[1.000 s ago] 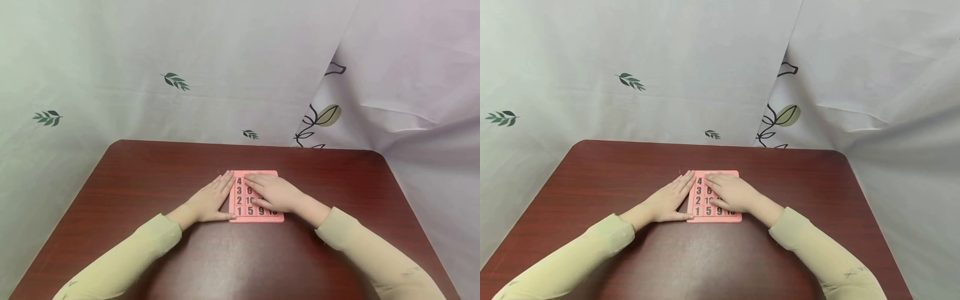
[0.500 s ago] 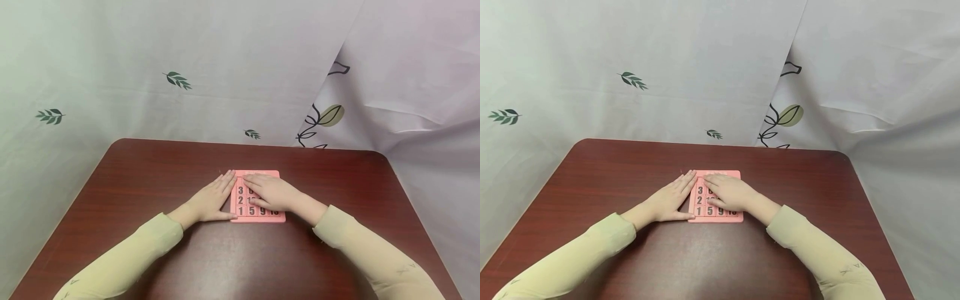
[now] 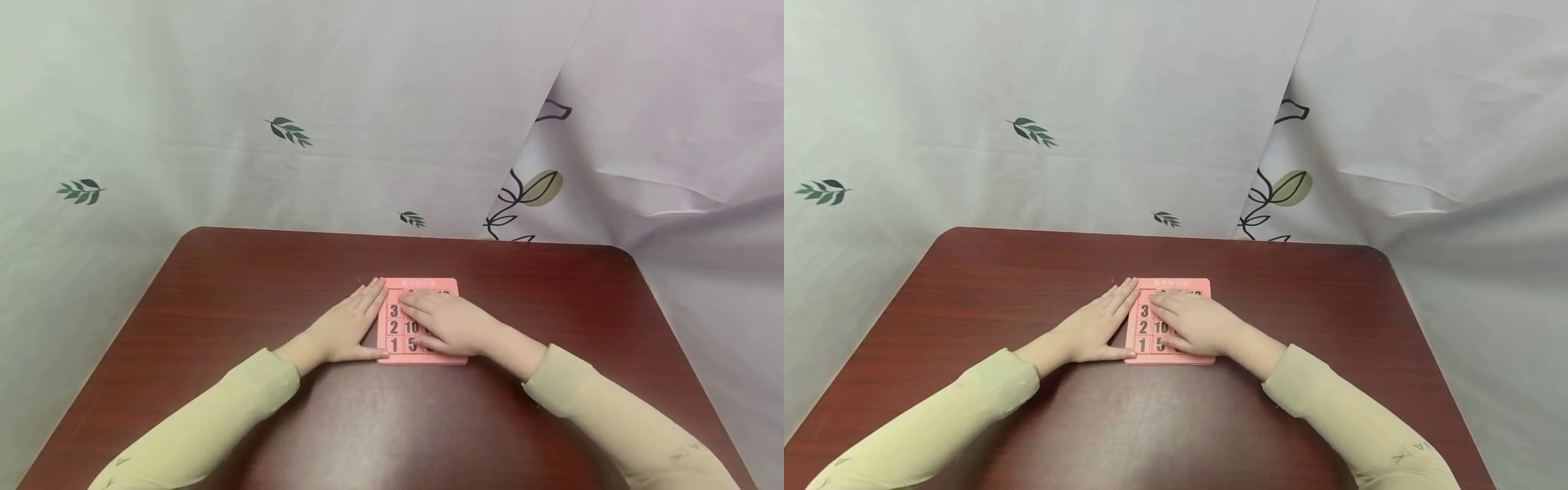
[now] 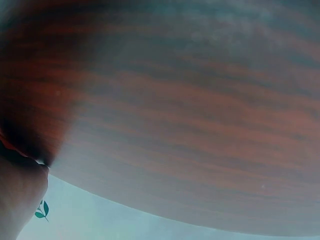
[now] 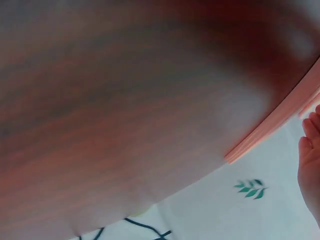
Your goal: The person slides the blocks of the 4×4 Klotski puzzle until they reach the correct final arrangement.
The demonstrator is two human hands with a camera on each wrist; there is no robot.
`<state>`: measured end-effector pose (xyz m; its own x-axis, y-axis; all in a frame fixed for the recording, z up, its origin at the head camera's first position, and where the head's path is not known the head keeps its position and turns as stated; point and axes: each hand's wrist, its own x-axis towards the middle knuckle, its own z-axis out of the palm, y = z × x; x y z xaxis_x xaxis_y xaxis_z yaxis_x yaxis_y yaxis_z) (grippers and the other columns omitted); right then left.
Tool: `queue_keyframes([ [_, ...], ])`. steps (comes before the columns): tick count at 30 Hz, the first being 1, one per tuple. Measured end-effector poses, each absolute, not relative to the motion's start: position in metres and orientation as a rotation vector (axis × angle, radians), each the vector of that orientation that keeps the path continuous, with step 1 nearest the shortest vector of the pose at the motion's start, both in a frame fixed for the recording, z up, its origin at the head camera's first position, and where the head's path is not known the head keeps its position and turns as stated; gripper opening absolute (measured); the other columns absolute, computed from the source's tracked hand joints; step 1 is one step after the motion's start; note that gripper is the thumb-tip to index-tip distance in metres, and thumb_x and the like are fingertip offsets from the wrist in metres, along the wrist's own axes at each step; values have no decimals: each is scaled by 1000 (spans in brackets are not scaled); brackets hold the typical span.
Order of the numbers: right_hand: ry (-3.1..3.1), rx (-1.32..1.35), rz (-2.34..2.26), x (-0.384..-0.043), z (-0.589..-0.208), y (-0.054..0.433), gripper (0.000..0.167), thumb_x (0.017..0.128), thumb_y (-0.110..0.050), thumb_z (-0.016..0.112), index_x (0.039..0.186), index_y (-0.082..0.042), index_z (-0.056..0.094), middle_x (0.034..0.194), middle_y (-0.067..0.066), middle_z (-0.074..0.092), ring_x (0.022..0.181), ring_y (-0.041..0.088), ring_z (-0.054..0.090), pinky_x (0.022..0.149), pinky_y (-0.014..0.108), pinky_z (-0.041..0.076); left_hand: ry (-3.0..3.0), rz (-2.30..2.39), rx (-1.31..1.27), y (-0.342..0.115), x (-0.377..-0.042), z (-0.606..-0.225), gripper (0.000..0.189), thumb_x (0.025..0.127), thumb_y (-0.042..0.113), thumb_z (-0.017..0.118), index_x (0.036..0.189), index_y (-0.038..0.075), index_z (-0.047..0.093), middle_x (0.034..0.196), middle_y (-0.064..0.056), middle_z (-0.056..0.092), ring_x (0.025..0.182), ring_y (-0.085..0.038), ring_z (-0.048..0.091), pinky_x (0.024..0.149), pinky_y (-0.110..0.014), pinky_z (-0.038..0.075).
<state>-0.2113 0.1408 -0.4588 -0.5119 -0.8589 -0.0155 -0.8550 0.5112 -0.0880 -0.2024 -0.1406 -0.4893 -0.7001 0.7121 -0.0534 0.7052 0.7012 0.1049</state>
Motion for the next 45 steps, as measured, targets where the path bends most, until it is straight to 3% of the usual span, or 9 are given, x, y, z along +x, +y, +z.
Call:
queue_keyframes([
  [6,2642,-1550,-69,-204,-460,136,65,108,-42,56,160,-5,46,168,9,45,156,25,45,129,44,38,2818,107,1193,-140,-203,-487,116,94,73,61,166,-9,20,176,-28,10,166,-39,12,136,-47,19],
  [18,2680,-1451,-37,-224,-461,129,68,109,-46,53,162,-4,43,169,13,44,158,28,42,131,46,34,2801,106,1172,-139,-201,-489,117,95,73,59,166,-8,16,177,-27,9,167,-38,11,136,-46,19],
  [26,2640,-1670,-72,-200,-461,134,65,106,-41,59,159,-4,47,166,11,49,154,26,47,128,44,39,2806,101,1176,-140,-201,-486,117,94,73,60,166,-9,17,176,-28,9,166,-38,12,136,-47,19],
  [32,2625,-1807,-11,-184,-462,135,66,107,-46,58,158,-5,50,163,10,53,151,24,51,126,40,43,2805,105,1172,-141,-201,-485,117,94,73,60,166,-9,17,176,-28,10,166,-39,12,136,-48,20],
  [45,2637,-1602,-51,-200,-461,128,62,109,-39,54,161,-5,45,168,11,46,157,26,44,130,43,36,2805,126,1175,-140,-203,-490,117,94,72,60,166,-9,16,177,-27,8,167,-38,10,136,-47,19],
])
